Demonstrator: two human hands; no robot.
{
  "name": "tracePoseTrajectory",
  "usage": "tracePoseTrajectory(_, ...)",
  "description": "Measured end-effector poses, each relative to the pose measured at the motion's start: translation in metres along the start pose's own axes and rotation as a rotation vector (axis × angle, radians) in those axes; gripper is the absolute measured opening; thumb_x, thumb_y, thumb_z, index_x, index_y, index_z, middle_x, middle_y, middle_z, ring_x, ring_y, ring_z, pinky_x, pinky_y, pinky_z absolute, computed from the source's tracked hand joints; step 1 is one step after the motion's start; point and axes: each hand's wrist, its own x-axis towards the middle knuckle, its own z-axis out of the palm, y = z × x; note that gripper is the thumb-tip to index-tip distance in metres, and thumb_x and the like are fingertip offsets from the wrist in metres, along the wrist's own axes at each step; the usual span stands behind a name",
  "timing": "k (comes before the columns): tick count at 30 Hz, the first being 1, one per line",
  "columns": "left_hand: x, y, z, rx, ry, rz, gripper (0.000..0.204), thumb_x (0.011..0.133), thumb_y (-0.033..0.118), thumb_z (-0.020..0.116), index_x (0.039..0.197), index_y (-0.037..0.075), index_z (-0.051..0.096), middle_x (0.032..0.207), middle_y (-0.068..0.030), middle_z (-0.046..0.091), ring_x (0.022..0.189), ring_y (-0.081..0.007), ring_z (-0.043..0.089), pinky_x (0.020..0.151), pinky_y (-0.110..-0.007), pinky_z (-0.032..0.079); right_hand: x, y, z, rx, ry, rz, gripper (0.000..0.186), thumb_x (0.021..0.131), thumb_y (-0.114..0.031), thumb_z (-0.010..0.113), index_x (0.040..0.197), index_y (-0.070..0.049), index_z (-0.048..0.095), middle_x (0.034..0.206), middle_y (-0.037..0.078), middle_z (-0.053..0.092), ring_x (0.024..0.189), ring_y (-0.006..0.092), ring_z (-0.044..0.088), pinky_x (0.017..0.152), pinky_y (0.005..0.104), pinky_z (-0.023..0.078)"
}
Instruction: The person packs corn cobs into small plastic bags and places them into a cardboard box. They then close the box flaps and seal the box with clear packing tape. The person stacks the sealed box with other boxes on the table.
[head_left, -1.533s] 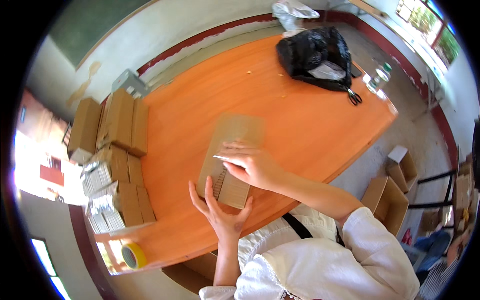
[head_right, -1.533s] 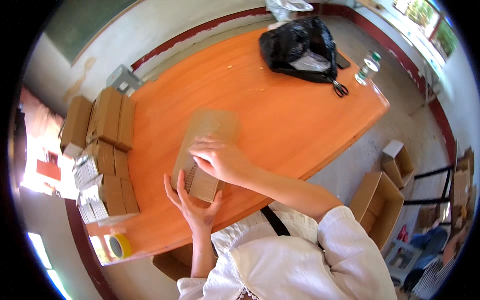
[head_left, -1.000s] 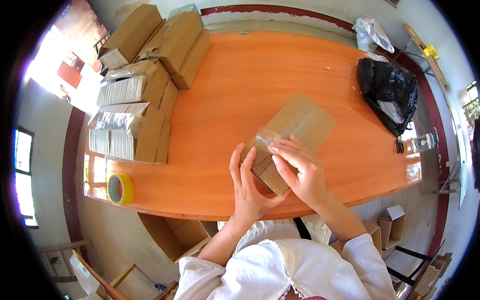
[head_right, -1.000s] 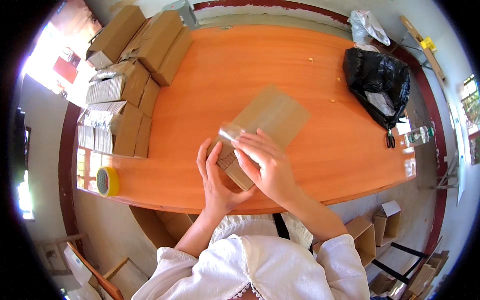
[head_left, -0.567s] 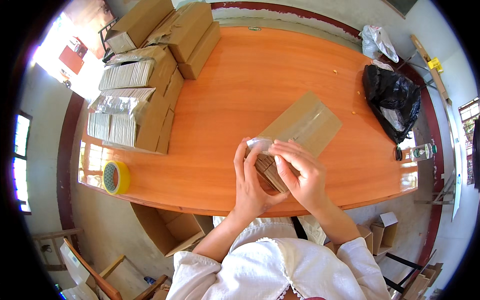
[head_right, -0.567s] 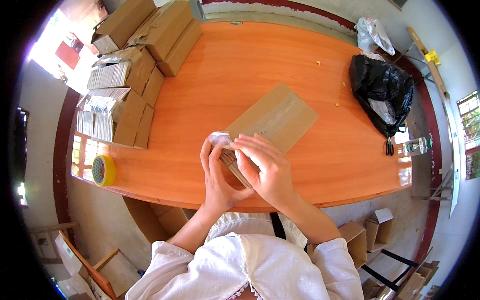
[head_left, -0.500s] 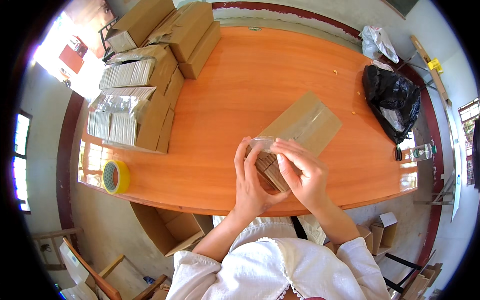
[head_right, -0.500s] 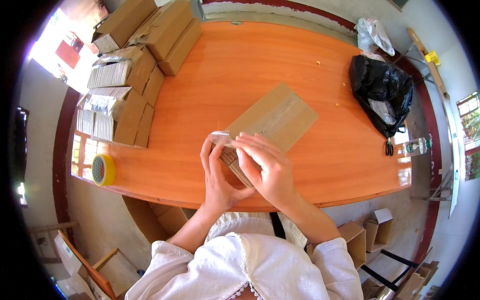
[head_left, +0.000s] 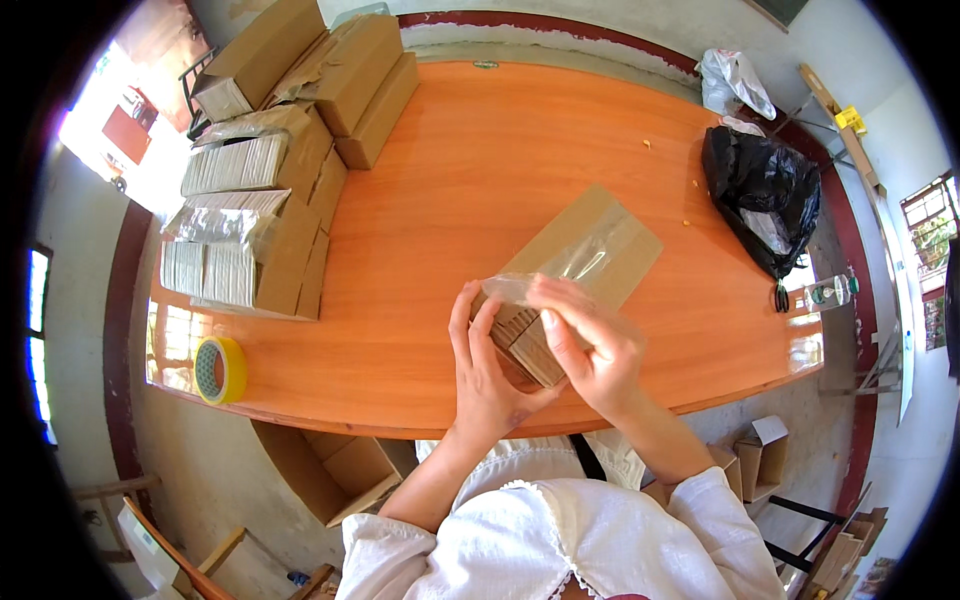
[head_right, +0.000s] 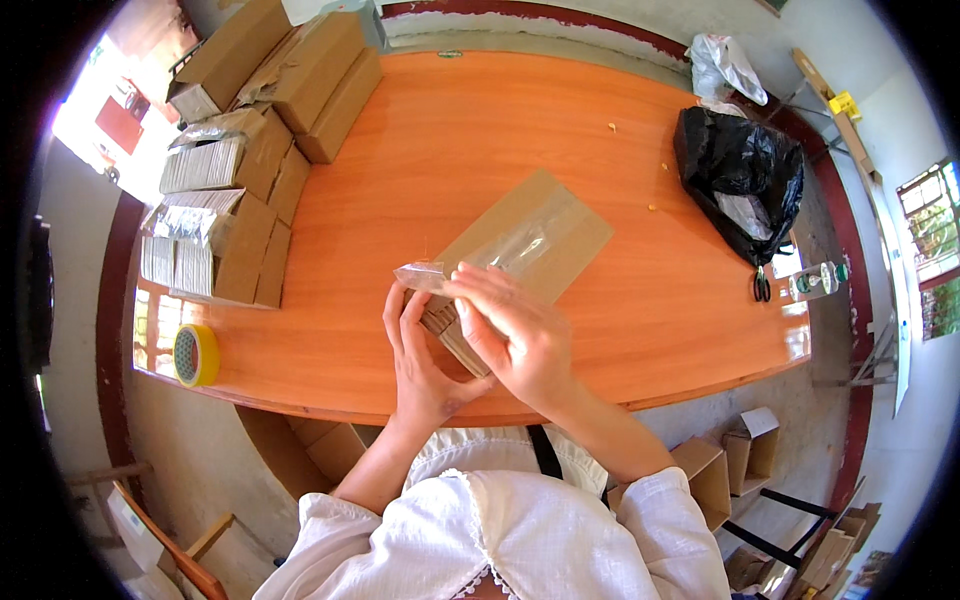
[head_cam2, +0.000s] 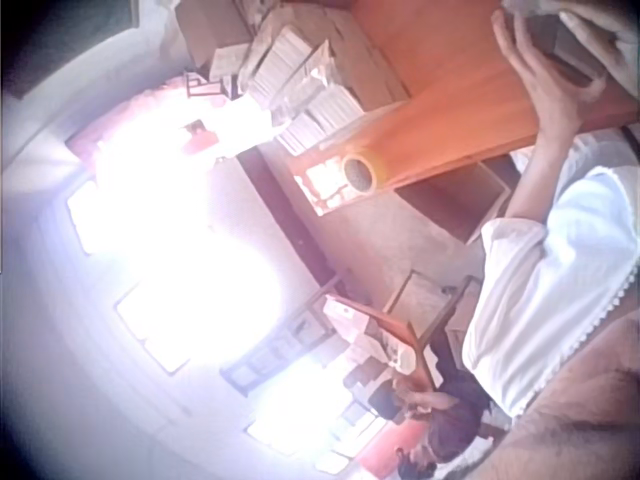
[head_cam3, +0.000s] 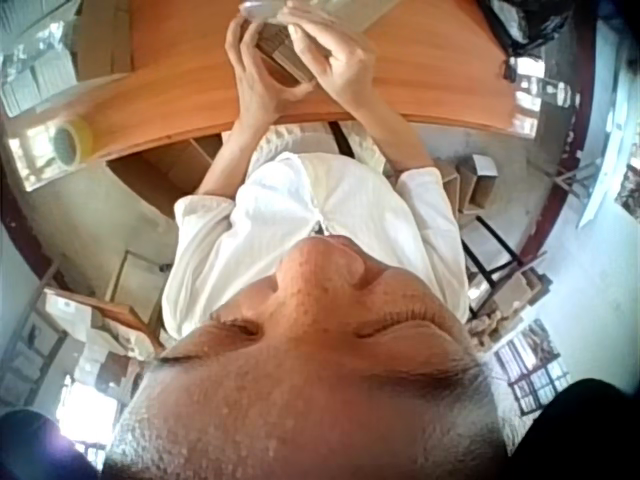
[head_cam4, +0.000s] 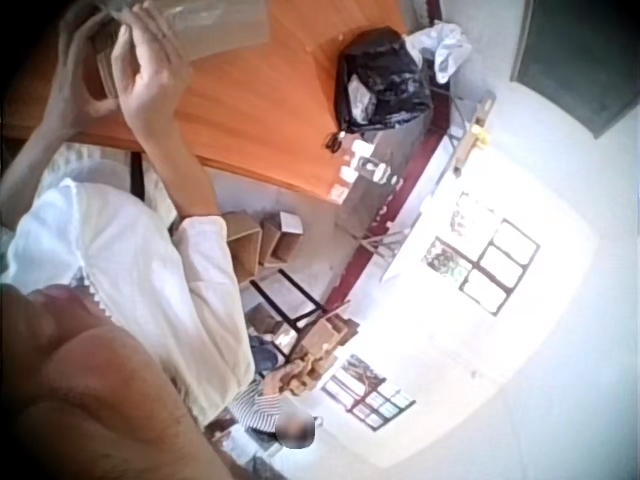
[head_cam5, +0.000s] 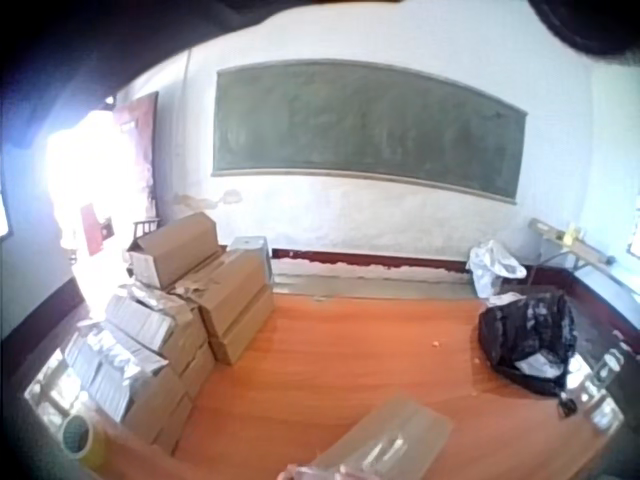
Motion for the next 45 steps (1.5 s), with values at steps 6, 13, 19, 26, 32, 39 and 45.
tracePoseTrajectory(6, 0.002, 0.001, 0.000, -0.040, 0.014, 0.017, 0.101, 0.056, 0.025, 0.088, 0.135, 0.004, 0.029, 0.141, -0.0242, 0.023, 0.130, -0.0421, 0.030, 0.099, -0.050, 0.041, 0.013, -0.006, -0.012, 0.036, 0.000, -0.005, 0.019, 0.083, 0.000, 0.063, 0.101, -0.001, 0.068, 0.098, 0.013, 0.069, 0.098, 0.0268, 0.067, 0.086, 0.0371, 0.053)
tracePoseTrajectory(13, -0.002, 0.001, 0.001, -0.012, 0.015, 0.011, 0.102, 0.055, 0.025, 0.089, 0.134, 0.003, 0.028, 0.140, -0.0244, 0.024, 0.129, -0.0423, 0.031, 0.099, -0.050, 0.041, 0.003, -0.004, -0.010, -0.034, -0.145, -0.049, 0.019, 0.083, 0.000, 0.063, 0.101, -0.001, 0.068, 0.099, 0.013, 0.069, 0.098, 0.0273, 0.066, 0.085, 0.0373, 0.053)
tracePoseTrajectory(19, 0.000, 0.003, 0.001, -0.015, 0.012, 0.001, 0.102, 0.054, 0.023, 0.088, 0.135, 0.004, 0.029, 0.141, -0.0255, 0.022, 0.129, -0.0430, 0.031, 0.100, -0.050, 0.040, 0.009, -0.007, -0.018, 0.150, -0.063, 0.141, 0.017, 0.087, -0.004, 0.062, 0.103, -0.001, 0.068, 0.101, 0.011, 0.070, 0.096, 0.0203, 0.067, 0.081, 0.0326, 0.054)
tracePoseTrajectory(26, 0.001, 0.006, -0.001, 0.030, -0.052, 0.059, 0.076, 0.058, 0.022, 0.086, 0.126, 0.015, 0.053, 0.145, -0.0260, 0.011, 0.131, -0.0451, 0.028, 0.101, -0.050, 0.038, 0.031, -0.010, -0.044, 0.292, -0.151, 0.338, 0.019, 0.093, -0.011, 0.058, 0.105, 0.001, 0.067, 0.102, 0.008, 0.070, 0.090, 0.0095, 0.064, 0.076, 0.0226, 0.051)
tracePoseTrajectory(32, 0.001, 0.008, -0.004, 0.033, -0.102, 0.012, 0.063, 0.060, 0.020, 0.085, 0.119, 0.018, 0.062, 0.147, -0.0254, 0.008, 0.130, -0.0460, 0.028, 0.102, -0.049, 0.039, 0.056, -0.011, -0.063, 0.458, -0.040, 0.338, 0.021, 0.094, -0.012, 0.056, 0.106, 0.003, 0.066, 0.102, 0.008, 0.069, 0.090, 0.0108, 0.063, 0.080, 0.0230, 0.050)
tracePoseTrajectory(39, 0.003, 0.011, -0.004, 0.023, -0.098, 0.003, 0.063, 0.059, 0.022, 0.086, 0.117, 0.017, 0.062, 0.145, -0.0271, 0.010, 0.131, -0.0468, 0.025, 0.101, -0.050, 0.038, 0.035, -0.017, -0.042, 0.150, -0.163, 0.222, 0.019, 0.089, -0.011, 0.061, 0.104, -0.003, 0.069, 0.099, 0.009, 0.070, 0.089, 0.0161, 0.068, 0.077, 0.0280, 0.053)
tracePoseTrajectory(45, 0.002, 0.007, -0.002, -0.009, -0.087, 0.002, 0.060, 0.058, 0.018, 0.085, 0.112, 0.010, 0.062, 0.145, -0.0273, 0.011, 0.130, -0.0465, 0.026, 0.100, -0.050, 0.037, 0.000, 0.004, -0.011, -0.030, -0.179, -0.009, 0.016, 0.084, -0.004, 0.063, 0.098, -0.002, 0.068, 0.098, 0.012, 0.069, 0.095, 0.0260, 0.067, 0.089, 0.0393, 0.053)
